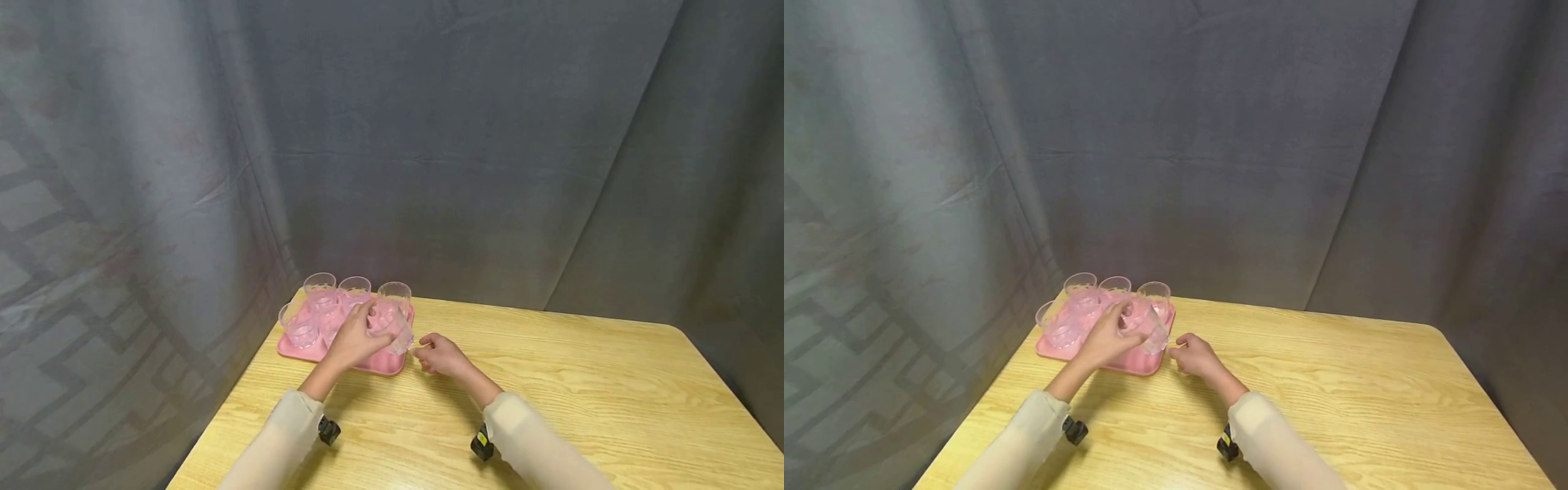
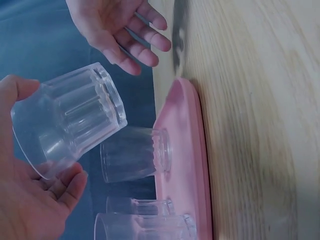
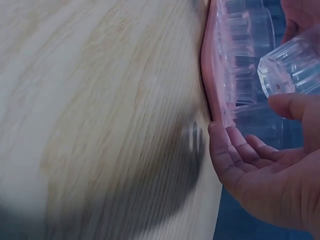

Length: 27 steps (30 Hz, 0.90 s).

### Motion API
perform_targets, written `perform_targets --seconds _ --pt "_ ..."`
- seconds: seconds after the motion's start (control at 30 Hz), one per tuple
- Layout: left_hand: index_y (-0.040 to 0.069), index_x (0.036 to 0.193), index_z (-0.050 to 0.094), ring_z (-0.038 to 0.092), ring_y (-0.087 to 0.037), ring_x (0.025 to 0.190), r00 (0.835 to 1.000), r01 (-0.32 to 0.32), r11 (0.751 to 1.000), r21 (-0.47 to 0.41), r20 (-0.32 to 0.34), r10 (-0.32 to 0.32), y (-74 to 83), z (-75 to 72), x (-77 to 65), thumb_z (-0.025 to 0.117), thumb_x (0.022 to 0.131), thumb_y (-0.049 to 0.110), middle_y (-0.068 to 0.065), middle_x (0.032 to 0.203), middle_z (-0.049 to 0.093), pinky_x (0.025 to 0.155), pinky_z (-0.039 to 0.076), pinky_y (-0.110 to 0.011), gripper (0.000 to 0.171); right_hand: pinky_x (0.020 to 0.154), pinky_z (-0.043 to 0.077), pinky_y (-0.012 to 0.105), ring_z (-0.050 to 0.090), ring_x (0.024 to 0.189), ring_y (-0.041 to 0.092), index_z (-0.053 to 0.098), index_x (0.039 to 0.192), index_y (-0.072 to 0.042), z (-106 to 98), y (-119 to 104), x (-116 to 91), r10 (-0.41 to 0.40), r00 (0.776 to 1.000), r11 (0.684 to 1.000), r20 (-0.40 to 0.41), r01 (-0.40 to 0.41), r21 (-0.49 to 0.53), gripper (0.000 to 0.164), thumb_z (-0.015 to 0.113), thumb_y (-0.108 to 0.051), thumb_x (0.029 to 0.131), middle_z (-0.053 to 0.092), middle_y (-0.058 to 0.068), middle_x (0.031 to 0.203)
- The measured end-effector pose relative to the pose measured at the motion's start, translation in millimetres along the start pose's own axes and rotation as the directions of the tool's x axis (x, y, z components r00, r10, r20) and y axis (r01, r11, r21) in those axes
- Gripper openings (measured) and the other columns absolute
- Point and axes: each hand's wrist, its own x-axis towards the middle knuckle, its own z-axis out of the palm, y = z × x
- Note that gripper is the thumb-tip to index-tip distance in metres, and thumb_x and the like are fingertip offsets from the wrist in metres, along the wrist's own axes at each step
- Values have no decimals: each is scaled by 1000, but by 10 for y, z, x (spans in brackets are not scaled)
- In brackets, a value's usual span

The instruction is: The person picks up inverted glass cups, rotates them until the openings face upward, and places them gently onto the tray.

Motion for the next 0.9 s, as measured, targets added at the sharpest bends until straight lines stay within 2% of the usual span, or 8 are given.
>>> perform_targets --seconds 0.13,0.3,0.5,0.6,0.73,0.83,0.87,0.9 --pt "1 146 46 61 -28 106 1000 -5 1000 19 -8 6 -41 6 7 76 75 43 -15 130 59 87 54 -44 88 62 55 30 62 70 19 54 127 8 82 1 73 7 1000 998 -7 -7 -68 46 68 -21 95 64 15 90" --pt "0 148 44 61 -35 114 1000 5 999 32 -13 -5 -68 3 2 78 75 43 -20 136 58 94 53 -50 91 59 55 28 64 67 19 57 121 6 161 22 153 7 1000 987 -18 -10 -160 43 70 -25 94 66 12 91" --pt "1 147 45 56 -37 126 1000 10 996 90 -11 -9 -109 -1 6 79 74 44 -20 140 56 103 48 -53 92 57 54 27 61 62 17 60 103 0 235 -2 209 13 999 982 -42 -21 -190 26 70 -22 93 62 7 83" --pt "0 148 44 54 -37 129 1000 16 993 120 -12 -15 -128 -1 12 80 74 44 -20 140 55 106 46 -53 93 51 48 25 54 56 14 58 89 -5 277 -14 242 10 999 974 -46 -20 -226 20 70 -21 91 58 4 71" --pt "-3 148 43 53 -39 130 1000 25 989 144 -15 -23 -135 -1 18 80 73 44 -23 140 55 107 45 -53 96 44 34 22 42 48 11 51 71 -13 324 11 323 -17 999 949 -37 5 -315 25 70 -19 86 50 -1 58" --pt "-5 146 44 53 -40 129 1000 29 988 154 -15 -27 -125 0 13 80 73 43 -24 140 55 107 45 -54 95 51 43 29 50 58 17 60 76 -8 355 0 354 -78 997 909 -7 68 -411 13 68 -16 84 61 6 70" --pt "-6 146 45 53 -40 128 1000 30 987 156 -15 -27 -124 5 12 80 73 43 -24 139 55 106 46 -54 95 58 49 34 56 65 20 65 84 -6 365 -8 358 -96 995 894 6 89 -439 10 67 -16 84 66 10 79" --pt "-6 145 45 54 -40 127 999 31 987 160 -15 -29 -123 11 11 80 73 43 -24 138 55 106 46 -53 94 67 53 38 61 74 24 68 94 -5 373 -15 361 -110 994 882 21 108 -458 14 66 -16 86 70 13 90"
